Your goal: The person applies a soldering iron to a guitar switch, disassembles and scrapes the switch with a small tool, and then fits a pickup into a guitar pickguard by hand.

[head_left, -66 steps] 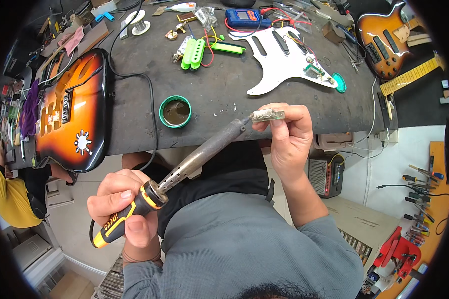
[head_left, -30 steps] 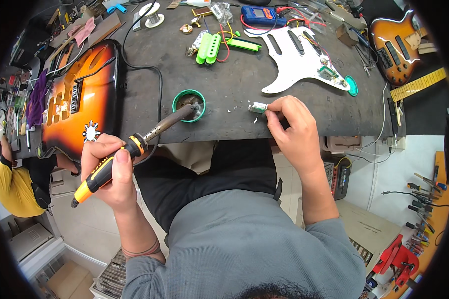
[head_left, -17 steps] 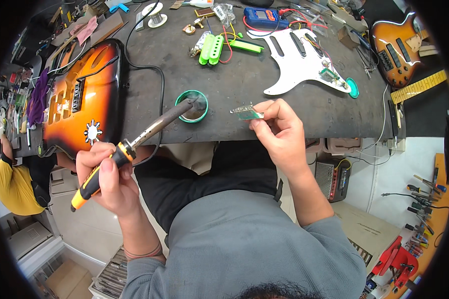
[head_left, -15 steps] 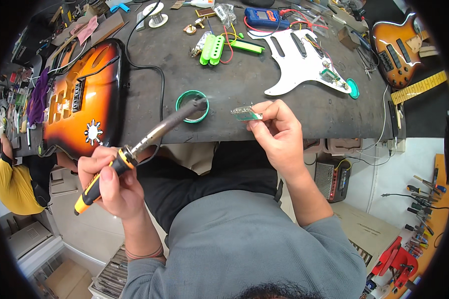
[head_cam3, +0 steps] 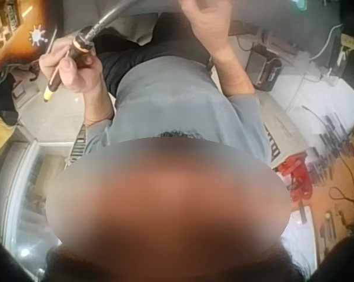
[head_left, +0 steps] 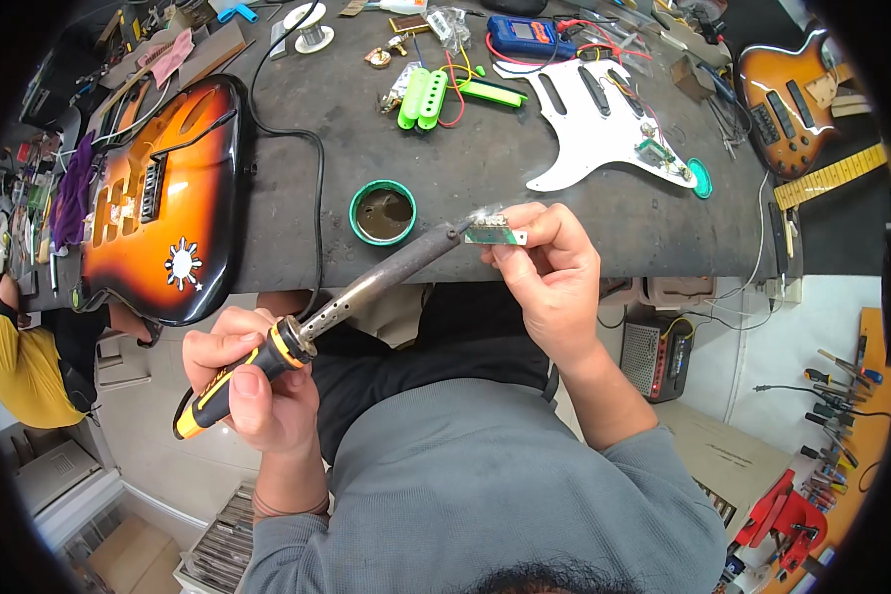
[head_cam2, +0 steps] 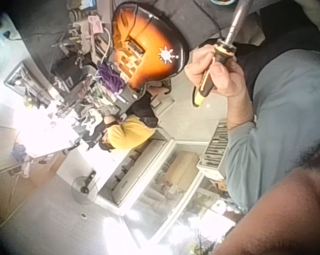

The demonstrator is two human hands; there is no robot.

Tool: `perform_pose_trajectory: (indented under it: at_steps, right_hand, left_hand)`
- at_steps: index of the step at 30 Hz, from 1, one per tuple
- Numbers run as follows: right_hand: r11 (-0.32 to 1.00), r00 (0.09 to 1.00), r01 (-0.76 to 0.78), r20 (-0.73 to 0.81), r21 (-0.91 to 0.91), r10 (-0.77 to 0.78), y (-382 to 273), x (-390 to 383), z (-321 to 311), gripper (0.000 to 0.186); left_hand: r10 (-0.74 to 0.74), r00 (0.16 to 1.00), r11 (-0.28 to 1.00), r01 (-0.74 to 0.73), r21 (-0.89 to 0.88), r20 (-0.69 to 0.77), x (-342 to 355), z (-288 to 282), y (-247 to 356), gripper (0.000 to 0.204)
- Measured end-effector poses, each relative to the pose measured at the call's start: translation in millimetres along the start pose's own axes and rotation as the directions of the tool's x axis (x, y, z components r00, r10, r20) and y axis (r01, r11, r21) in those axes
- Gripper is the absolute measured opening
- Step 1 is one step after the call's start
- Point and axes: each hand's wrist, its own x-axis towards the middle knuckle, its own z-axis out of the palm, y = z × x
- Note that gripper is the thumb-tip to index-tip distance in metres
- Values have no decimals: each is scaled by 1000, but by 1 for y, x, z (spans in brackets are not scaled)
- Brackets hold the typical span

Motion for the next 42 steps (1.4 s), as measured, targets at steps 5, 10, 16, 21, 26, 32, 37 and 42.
perform_pose_trajectory:
  at_steps: [5,10,16,21,26,32,37,42]
  right_hand:
    - [999,1000,20,8,28,-20,0,0,-2,19]
    - [999,1000,8,-14,37,-8,-1,0,-1,18]
    - [999,1000,8,-21,51,-7,-2,-1,-1,18]
    - [1000,999,3,-33,26,-2,-4,-1,1,15]
    - [1000,999,-6,-34,8,6,-5,-2,-1,15]
    - [999,1000,3,-32,44,-1,-4,-3,-2,17]
    - [999,1000,8,-26,48,-6,-3,-3,-3,17]
    - [998,1000,19,-20,54,-18,-3,-3,-3,16]
  left_hand:
    - [-45,998,999,46,10,-41,-1,0,2,36]
    - [-33,999,999,34,14,-27,-2,1,1,35]
    - [-32,999,999,32,9,-11,-2,3,1,35]
    - [-29,1000,999,30,12,-11,-3,3,0,34]
    - [-30,1000,999,30,12,-3,-3,4,1,34]
    - [-21,1000,1000,22,22,-10,-3,5,1,34]
    - [-41,999,999,41,6,-14,-4,5,2,34]
    - [-8,1000,1000,8,-14,16,-3,5,-2,26]
